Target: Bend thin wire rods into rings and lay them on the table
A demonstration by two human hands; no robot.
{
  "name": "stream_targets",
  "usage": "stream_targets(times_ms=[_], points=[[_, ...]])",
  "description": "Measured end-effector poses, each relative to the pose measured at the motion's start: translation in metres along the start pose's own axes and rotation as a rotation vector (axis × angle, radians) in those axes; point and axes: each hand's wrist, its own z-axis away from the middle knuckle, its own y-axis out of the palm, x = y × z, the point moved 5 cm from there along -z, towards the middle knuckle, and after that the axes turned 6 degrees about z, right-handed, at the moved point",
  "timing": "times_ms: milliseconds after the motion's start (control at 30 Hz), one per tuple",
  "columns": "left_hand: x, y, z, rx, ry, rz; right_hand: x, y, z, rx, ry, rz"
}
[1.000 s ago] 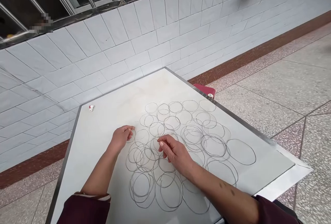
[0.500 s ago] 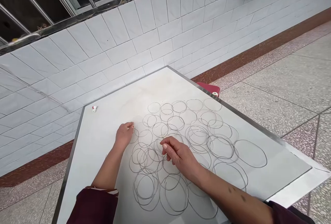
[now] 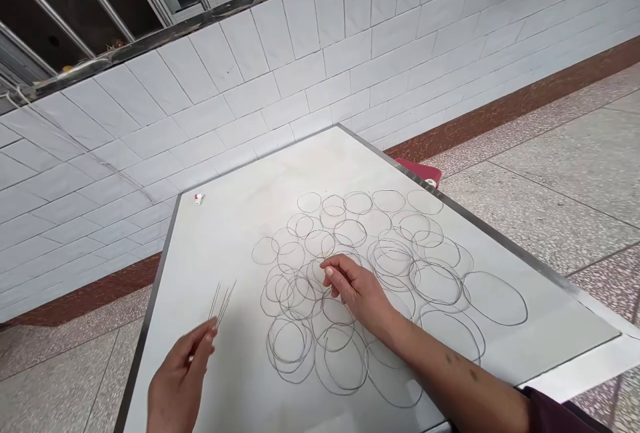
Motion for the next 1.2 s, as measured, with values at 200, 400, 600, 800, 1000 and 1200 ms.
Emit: stream_targets(times_ms=[200,400,600,800,1000,1200], points=[[0.078,-0.038,0.047,-0.201,-0.121,-0.123,0.002,-0.005,0.001,-0.074,-0.058,0.037],[0.060,-0.037,0.051,-0.209,-0.023,-0.257,0.002,-0.005,0.006,-0.066,-0.062,0.111],[0.042,-0.025,0.018,-0.161,0.084,-0.378,0.002,-0.005,0.007,-0.078,-0.081,0.155],[0.039,-0.018,-0.016,-0.008,0.020,-0.410,0.003,-0.004,0.007,-0.079,-0.095,0.216],[0.043,-0.005,-0.019,0.040,0.008,-0.444,0.003,-0.003,0.007,-0.077,-0.104,0.225],[0.042,-0.002,-0.016,0.012,0.057,-0.479,0.003,-0.004,0.008,-0.076,-0.093,0.225]])
